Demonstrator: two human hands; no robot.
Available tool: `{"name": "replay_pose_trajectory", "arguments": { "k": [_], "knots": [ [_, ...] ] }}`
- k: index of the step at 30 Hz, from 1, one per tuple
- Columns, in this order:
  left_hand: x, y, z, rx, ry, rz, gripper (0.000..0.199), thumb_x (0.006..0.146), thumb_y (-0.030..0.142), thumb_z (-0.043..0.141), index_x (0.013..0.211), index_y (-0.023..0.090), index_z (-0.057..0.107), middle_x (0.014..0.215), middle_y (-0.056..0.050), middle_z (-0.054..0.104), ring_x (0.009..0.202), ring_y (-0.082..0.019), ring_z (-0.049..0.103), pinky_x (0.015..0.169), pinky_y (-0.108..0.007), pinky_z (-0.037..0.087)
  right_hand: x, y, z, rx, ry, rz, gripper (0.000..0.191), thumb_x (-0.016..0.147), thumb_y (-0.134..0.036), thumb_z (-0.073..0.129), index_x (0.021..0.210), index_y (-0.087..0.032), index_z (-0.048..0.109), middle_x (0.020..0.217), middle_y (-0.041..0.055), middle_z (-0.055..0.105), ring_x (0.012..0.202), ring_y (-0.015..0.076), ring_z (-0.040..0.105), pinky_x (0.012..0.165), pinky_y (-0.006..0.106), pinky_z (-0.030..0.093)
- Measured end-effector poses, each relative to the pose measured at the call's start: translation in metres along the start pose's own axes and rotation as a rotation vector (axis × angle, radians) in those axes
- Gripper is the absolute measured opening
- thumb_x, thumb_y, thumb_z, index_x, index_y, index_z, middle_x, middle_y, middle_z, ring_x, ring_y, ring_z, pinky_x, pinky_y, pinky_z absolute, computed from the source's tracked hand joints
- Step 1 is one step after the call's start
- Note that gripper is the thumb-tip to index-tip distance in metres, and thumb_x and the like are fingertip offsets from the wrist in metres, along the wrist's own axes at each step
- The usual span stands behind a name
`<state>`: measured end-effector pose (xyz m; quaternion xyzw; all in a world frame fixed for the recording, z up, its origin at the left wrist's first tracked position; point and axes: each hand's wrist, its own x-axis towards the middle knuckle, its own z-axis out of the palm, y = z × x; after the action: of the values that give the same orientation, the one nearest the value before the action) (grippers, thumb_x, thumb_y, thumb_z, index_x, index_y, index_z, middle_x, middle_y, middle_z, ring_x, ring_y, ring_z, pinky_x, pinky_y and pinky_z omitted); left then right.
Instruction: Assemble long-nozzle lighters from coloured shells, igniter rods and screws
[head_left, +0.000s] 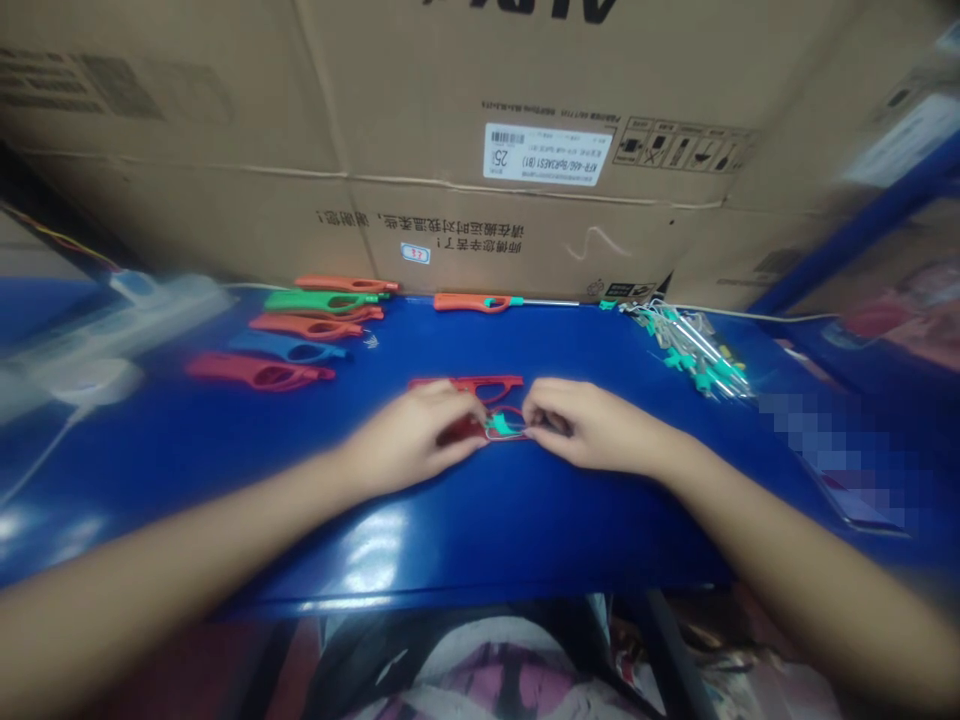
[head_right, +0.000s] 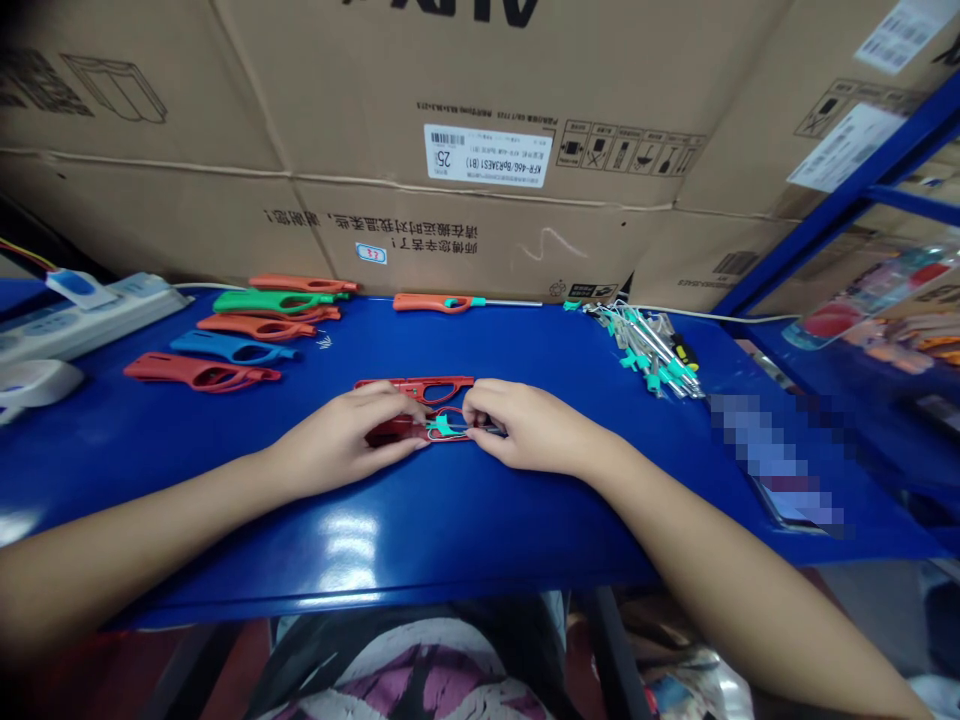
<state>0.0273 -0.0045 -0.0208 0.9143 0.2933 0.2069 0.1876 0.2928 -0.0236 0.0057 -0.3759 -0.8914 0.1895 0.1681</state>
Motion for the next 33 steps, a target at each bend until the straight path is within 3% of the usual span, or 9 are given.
{"name": "replay_pose_trajectory", "arguments": {
  "k": [4, 8, 11, 13, 15, 18, 25, 33],
  "knots": [
    [-0.002, 0.0, -0.001, 0.034, 0.054, -0.062, 0.021, 0.095, 0.036, 0.064, 0.108, 0.021, 0.066, 0.102, -0.006, 0.069, 0.092, -0.021, 0.062, 0.081, -0.032, 0.05, -0.001, 0.005, -0.005, 0.021, 0.047, -0.067, 0.004, 0.093, -0.02, 0.059, 0.095, -0.019, 0.063, 0.085, 0.0013, 0.061, 0.071, 0.0121, 0.054, 0.065, 0.024, 0.042],
    [-0.002, -0.003, -0.006, 0.125, 0.098, -0.05, 0.029, 0.095, 0.041, 0.064, 0.116, 0.021, 0.068, 0.106, -0.007, 0.071, 0.095, -0.022, 0.063, 0.084, -0.035, 0.051, 0.0, 0.022, -0.012, -0.124, 0.251, -0.011, 0.011, 0.094, -0.022, 0.054, 0.09, -0.02, 0.064, 0.09, 0.004, 0.066, 0.08, 0.0164, 0.06, 0.072, 0.028, 0.045],
    [-0.001, -0.003, -0.01, 0.17, 0.089, 0.015, 0.031, 0.095, 0.039, 0.062, 0.12, 0.02, 0.068, 0.108, -0.007, 0.073, 0.095, -0.022, 0.063, 0.084, -0.035, 0.052, 0.0, 0.043, -0.019, -0.338, 0.397, 0.258, 0.015, 0.094, -0.025, 0.053, 0.099, -0.018, 0.065, 0.098, 0.0085, 0.067, 0.094, 0.0235, 0.061, 0.084, 0.035, 0.048],
    [-0.001, -0.002, -0.013, 0.214, 0.08, 0.071, 0.03, 0.097, 0.036, 0.06, 0.119, 0.019, 0.069, 0.11, -0.007, 0.074, 0.095, -0.022, 0.063, 0.084, -0.036, 0.052, -0.003, 0.058, -0.024, -0.504, 0.335, 0.521, 0.032, 0.093, -0.029, 0.054, 0.12, -0.014, 0.06, 0.117, 0.0159, 0.063, 0.113, 0.0316, 0.057, 0.097, 0.042, 0.045],
    [-0.002, -0.001, -0.016, 0.277, 0.071, 0.113, 0.028, 0.097, 0.034, 0.058, 0.118, 0.019, 0.07, 0.112, -0.007, 0.075, 0.095, -0.023, 0.063, 0.085, -0.037, 0.052, -0.007, 0.071, -0.028, -0.612, 0.187, 0.812, 0.049, 0.094, -0.033, 0.054, 0.135, -0.008, 0.051, 0.134, 0.0238, 0.053, 0.128, 0.0387, 0.048, 0.103, 0.048, 0.042],
    [-0.002, -0.001, -0.021, 0.381, 0.05, 0.161, 0.029, 0.098, 0.033, 0.056, 0.119, 0.019, 0.071, 0.115, -0.006, 0.074, 0.098, -0.024, 0.062, 0.085, -0.039, 0.051, -0.013, 0.084, -0.034, -0.621, 0.114, 0.996, 0.055, 0.095, -0.036, 0.051, 0.135, 0.001, 0.049, 0.136, 0.0315, 0.049, 0.131, 0.0434, 0.046, 0.105, 0.051, 0.04],
    [-0.004, 0.003, -0.02, 0.497, -0.042, 0.153, 0.031, 0.103, 0.034, 0.049, 0.12, 0.024, 0.072, 0.109, -0.007, 0.073, 0.098, -0.024, 0.062, 0.079, -0.038, 0.046, -0.016, 0.096, -0.042, -0.572, 0.056, 1.079, 0.062, 0.097, -0.044, 0.046, 0.137, 0.004, 0.047, 0.139, 0.0323, 0.05, 0.133, 0.0407, 0.048, 0.109, 0.048, 0.038],
    [-0.004, 0.009, -0.021, 0.509, -0.091, 0.134, 0.031, 0.104, 0.032, 0.046, 0.118, 0.024, 0.073, 0.103, -0.008, 0.069, 0.096, -0.023, 0.061, 0.078, -0.036, 0.045, -0.017, 0.098, -0.041, -0.582, 0.102, 1.053, 0.064, 0.098, -0.047, 0.041, 0.146, -0.004, 0.042, 0.149, 0.0292, 0.042, 0.14, 0.0431, 0.038, 0.109, 0.055, 0.037]
  ]
}}
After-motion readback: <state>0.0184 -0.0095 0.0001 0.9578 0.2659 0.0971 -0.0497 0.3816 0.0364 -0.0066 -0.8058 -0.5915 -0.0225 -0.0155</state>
